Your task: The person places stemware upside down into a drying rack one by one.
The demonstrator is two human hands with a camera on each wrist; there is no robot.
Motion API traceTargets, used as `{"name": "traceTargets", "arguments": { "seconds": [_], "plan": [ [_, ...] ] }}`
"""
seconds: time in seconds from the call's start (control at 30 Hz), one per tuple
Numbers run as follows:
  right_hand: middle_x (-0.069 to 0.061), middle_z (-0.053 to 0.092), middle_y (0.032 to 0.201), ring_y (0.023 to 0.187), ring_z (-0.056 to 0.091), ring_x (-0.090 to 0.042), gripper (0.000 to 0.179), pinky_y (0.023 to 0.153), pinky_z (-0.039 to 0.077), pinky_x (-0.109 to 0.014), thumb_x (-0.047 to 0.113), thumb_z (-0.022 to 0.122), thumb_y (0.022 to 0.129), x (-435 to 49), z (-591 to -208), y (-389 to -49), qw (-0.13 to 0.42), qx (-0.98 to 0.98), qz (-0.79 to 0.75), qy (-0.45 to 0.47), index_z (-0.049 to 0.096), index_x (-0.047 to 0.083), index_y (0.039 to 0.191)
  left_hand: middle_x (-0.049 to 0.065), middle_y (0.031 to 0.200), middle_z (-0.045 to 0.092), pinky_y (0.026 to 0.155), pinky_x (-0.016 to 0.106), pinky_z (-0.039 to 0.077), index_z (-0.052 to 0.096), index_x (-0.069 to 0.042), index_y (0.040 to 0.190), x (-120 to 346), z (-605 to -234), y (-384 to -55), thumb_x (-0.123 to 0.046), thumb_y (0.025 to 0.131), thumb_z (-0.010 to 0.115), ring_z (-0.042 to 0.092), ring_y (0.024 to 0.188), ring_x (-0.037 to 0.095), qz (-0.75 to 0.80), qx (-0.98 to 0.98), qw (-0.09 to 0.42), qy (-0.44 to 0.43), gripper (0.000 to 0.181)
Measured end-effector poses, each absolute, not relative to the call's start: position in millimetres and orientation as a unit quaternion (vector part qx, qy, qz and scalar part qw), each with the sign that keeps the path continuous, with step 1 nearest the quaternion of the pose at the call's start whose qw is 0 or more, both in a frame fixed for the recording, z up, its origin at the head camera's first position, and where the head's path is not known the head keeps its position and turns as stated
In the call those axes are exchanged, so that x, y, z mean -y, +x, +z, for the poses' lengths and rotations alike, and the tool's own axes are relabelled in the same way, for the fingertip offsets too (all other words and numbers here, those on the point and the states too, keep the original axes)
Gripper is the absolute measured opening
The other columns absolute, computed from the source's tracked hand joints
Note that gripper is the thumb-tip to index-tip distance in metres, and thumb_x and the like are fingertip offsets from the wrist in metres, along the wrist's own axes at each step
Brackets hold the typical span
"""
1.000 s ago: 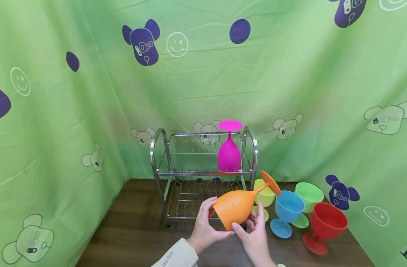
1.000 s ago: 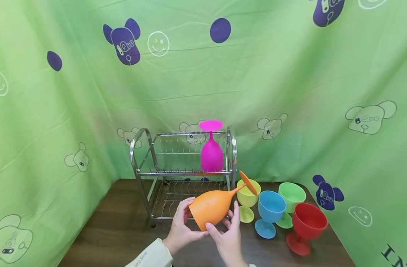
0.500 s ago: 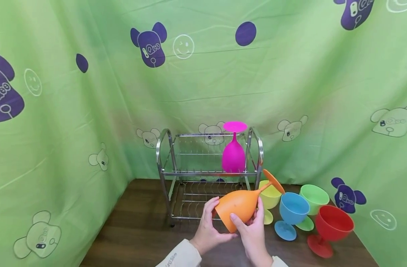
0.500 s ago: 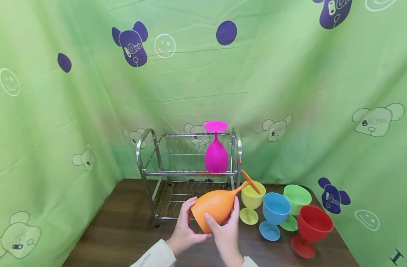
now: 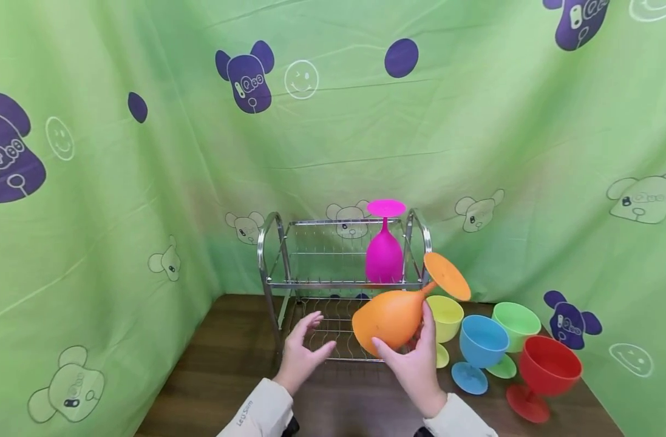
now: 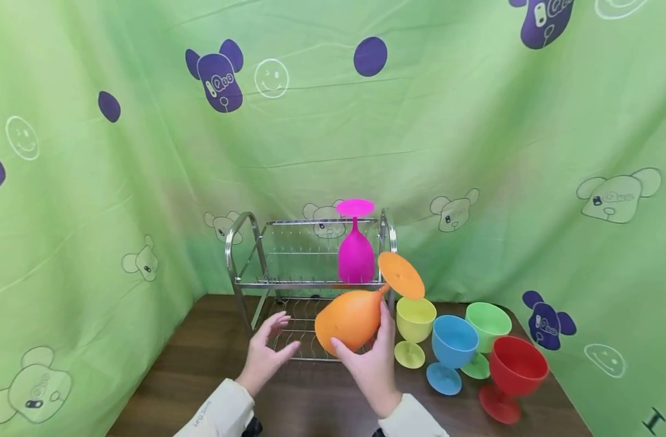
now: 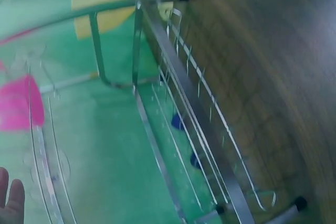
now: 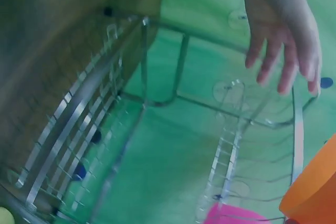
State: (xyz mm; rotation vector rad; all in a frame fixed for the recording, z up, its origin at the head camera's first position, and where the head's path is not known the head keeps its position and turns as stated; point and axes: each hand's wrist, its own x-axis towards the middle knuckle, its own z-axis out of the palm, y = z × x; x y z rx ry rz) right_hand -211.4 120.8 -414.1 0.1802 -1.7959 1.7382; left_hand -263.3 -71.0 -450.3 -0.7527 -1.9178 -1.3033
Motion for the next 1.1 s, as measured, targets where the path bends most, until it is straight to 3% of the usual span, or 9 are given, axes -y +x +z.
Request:
{"name": "traceTargets", "arguments": {
  "seconds": [0.1,0.33,0.43,0.53,0.7,0.87,1.1],
  "plan": [
    [-0.017,0.037,0.135,0.108,0.047,-0.007,0.102,0.083,0.044,-0.011,-0.012,0.076,0.069,-121,-405,-218,0.334,0.692,0.634,0.087,0.016,0.001,0.15,0.025,0.094,0.067,0.073,0.046,0.054,0.062,0.014,0.103,82,-441,-265,0.019,0.062,0.076,0.065,0.083,0.033,-0.505,0.735,0.371,-0.26,0.044],
    [-0.023,0.033,0.137,0.113,0.045,-0.024,0.1,0.086,0.043,-0.012,-0.009,0.078,0.068,-121,-386,-244,0.369,0.707,0.587,0.142,0.018,-0.003,0.148,0.023,0.094,0.069,0.076,0.022,0.053,0.068,0.01,0.1,116,-449,-291,0.01,0.074,0.072,0.065,0.085,0.009,-0.572,0.732,0.351,-0.116,0.027],
    [-0.024,0.031,0.138,0.115,0.044,-0.029,0.1,0.086,0.044,-0.014,-0.008,0.078,0.068,-123,-379,-254,0.382,0.713,0.568,0.15,0.018,-0.003,0.148,0.026,0.095,0.067,0.073,0.022,0.053,0.065,0.01,0.103,126,-450,-298,0.008,0.076,0.07,0.065,0.083,0.017,-0.596,0.716,0.356,-0.073,0.027],
    [-0.024,0.031,0.139,0.117,0.042,-0.031,0.1,0.089,0.048,-0.03,-0.006,0.08,0.068,-124,-371,-264,0.387,0.718,0.557,0.152,0.02,-0.002,0.148,0.025,0.099,0.065,0.071,0.019,0.05,0.063,0.009,0.107,136,-451,-303,0.007,0.077,0.07,0.062,0.083,0.025,-0.599,0.709,0.37,-0.034,0.031],
    [-0.025,0.031,0.138,0.116,0.043,-0.038,0.099,0.092,0.044,-0.057,0.001,0.082,0.068,-118,-353,-282,0.364,0.742,0.544,0.146,0.022,0.002,0.148,0.024,0.111,0.06,0.079,0.032,0.048,0.056,0.008,0.118,151,-452,-310,0.005,0.076,0.071,0.056,0.092,0.032,-0.589,0.726,0.354,0.018,0.045],
    [-0.024,0.032,0.14,0.117,0.042,-0.04,0.102,0.094,0.042,-0.058,0.008,0.082,0.07,-108,-335,-301,0.334,0.768,0.53,0.132,0.019,0.006,0.149,0.03,0.124,0.054,0.092,0.053,0.043,0.049,0.009,0.13,158,-444,-317,-0.001,0.081,0.07,0.052,0.111,0.042,-0.594,0.754,0.282,0.015,0.054],
    [-0.022,0.028,0.145,0.116,0.046,-0.043,0.102,0.095,0.042,-0.057,0.015,0.082,0.073,-96,-328,-322,0.287,0.8,0.515,0.114,0.016,0.008,0.151,0.029,0.128,0.054,0.102,0.055,0.034,0.048,0.006,0.134,156,-433,-329,-0.007,0.082,0.07,0.045,0.123,0.044,-0.556,0.799,0.23,-0.003,0.057]
  ]
}}
